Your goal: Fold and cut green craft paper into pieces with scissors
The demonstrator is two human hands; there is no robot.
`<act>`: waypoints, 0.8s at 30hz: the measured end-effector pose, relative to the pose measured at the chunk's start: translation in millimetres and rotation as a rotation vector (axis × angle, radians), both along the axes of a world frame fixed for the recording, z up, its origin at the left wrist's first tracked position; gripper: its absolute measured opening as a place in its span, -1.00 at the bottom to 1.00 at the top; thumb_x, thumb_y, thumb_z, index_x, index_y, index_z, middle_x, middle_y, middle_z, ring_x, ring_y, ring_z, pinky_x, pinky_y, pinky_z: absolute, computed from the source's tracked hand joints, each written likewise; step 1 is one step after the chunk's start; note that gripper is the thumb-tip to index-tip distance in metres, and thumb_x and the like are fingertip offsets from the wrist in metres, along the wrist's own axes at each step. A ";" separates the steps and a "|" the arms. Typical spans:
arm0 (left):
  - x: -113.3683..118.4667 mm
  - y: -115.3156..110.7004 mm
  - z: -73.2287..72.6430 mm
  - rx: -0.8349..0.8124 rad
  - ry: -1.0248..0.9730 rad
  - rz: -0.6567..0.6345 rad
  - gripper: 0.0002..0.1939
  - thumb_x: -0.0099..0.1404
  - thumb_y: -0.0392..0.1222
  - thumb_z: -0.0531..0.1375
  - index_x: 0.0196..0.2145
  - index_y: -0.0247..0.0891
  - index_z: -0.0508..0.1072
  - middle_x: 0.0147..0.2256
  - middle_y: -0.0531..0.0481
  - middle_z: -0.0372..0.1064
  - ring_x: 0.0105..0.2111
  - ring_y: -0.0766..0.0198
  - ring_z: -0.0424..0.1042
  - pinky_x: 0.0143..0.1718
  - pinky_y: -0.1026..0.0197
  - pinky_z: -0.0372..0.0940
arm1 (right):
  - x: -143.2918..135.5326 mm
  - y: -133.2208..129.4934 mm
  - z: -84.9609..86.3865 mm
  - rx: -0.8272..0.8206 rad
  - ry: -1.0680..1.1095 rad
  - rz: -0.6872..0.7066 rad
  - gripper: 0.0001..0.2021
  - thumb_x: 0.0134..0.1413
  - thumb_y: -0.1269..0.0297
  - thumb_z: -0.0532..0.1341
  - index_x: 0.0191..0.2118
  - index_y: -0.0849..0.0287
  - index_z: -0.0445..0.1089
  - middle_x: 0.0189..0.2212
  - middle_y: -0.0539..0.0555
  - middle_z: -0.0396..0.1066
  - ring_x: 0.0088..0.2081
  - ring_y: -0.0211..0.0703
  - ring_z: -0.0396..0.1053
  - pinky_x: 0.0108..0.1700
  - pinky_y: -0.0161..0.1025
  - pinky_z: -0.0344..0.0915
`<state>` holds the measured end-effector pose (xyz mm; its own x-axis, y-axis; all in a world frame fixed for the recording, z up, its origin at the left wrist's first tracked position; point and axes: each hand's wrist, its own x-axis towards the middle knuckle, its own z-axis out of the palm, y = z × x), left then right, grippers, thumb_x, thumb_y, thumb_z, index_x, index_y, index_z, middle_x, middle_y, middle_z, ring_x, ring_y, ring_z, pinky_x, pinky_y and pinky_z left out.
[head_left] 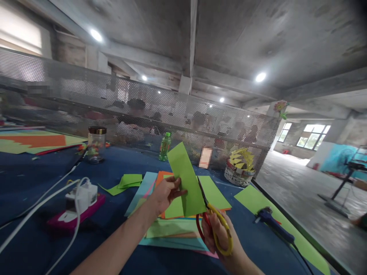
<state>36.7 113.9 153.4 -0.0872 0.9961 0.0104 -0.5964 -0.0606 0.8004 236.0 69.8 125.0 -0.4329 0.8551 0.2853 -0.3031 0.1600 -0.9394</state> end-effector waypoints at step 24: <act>-1.7 -4.8 3.8 0.087 0.049 -0.082 -0.76 0.19 -0.15 0.34 -0.22 -0.33 0.50 -0.35 -0.07 0.53 -0.46 0.28 0.51 -0.50 0.29 0.46 | -1.1 1.9 -3.6 0.007 0.016 0.061 -0.52 0.16 -0.24 0.11 -0.41 0.14 0.27 -0.75 -0.13 0.14 -0.75 -0.38 -0.03 -0.66 -0.37 -0.05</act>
<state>35.0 109.1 157.3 -0.0029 0.9951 0.0989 -0.5622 -0.0835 0.8228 234.8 71.8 121.4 -0.4795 0.8252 0.2986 -0.3271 0.1478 -0.9334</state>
